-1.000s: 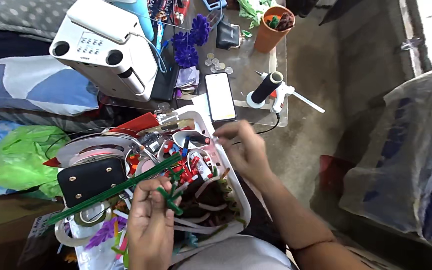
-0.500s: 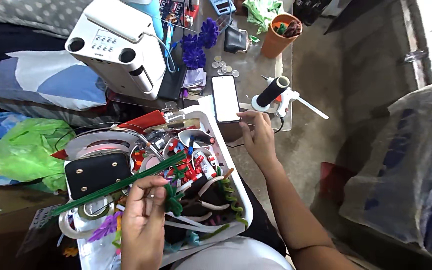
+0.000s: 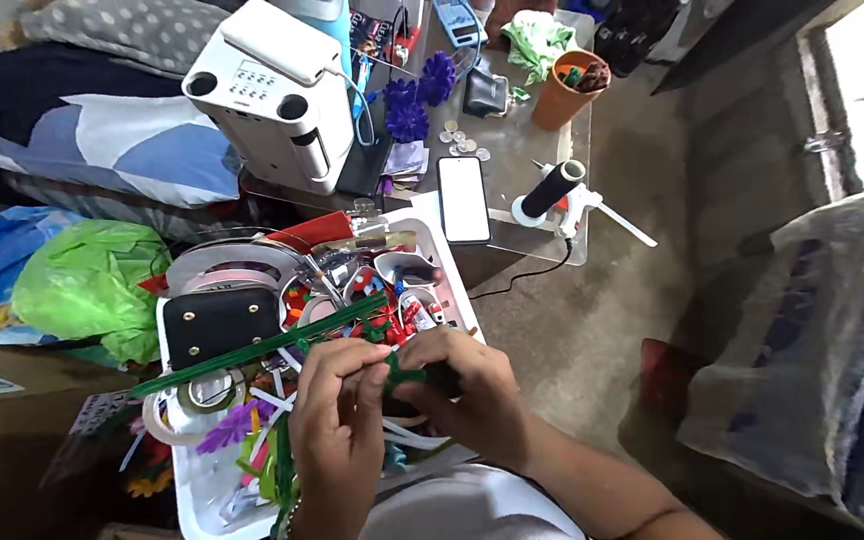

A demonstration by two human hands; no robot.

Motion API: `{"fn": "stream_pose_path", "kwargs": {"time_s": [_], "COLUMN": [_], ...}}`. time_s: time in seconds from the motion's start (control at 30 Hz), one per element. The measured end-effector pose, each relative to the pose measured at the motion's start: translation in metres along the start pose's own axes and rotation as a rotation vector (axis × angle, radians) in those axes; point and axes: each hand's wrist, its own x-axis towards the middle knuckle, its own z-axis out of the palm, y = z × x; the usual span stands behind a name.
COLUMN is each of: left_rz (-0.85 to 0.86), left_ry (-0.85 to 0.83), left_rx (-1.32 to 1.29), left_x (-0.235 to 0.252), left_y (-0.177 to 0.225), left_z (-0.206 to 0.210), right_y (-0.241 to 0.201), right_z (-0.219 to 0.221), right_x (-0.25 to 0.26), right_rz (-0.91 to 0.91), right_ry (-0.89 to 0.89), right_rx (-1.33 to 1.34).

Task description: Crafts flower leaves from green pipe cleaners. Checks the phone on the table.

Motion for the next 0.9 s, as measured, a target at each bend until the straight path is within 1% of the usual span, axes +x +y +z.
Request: {"fn": "stream_pose_path", "kwargs": {"time_s": [0.17, 0.37, 0.47, 0.6, 0.7, 0.83, 0.9], "left_rz": [-0.035, -0.086, -0.103, -0.136, -0.149, -0.222, -0.238], "left_ry": [-0.061, -0.017, -0.014, -0.031, -0.053, -0.112, -0.143], "left_rx": [-0.024, -0.091, -0.145, -0.187, -0.204, -0.305, -0.288], "left_x": [-0.005, -0.005, -0.005, -0.003, -0.001, 0.003, 0.006], "left_y": [0.003, 0.008, 0.01, 0.012, 0.011, 0.01, 0.01], "left_z": [-0.009, -0.01, -0.009, -0.007, -0.006, -0.006, -0.005], "right_y": [-0.001, -0.003, -0.004, 0.001, 0.006, 0.01, 0.012], "right_z": [-0.003, -0.004, -0.005, -0.006, -0.005, -0.006, -0.007], "right_x": [0.004, 0.006, 0.006, 0.006, 0.005, 0.005, 0.005], "right_rz": [-0.024, 0.005, 0.064, 0.112, 0.112, 0.116, 0.13], "right_ry": [0.005, -0.011, -0.041, -0.056, -0.067, -0.079, -0.063], "right_rx": [-0.041, -0.086, -0.027, 0.131, 0.212, 0.307, 0.316]}}
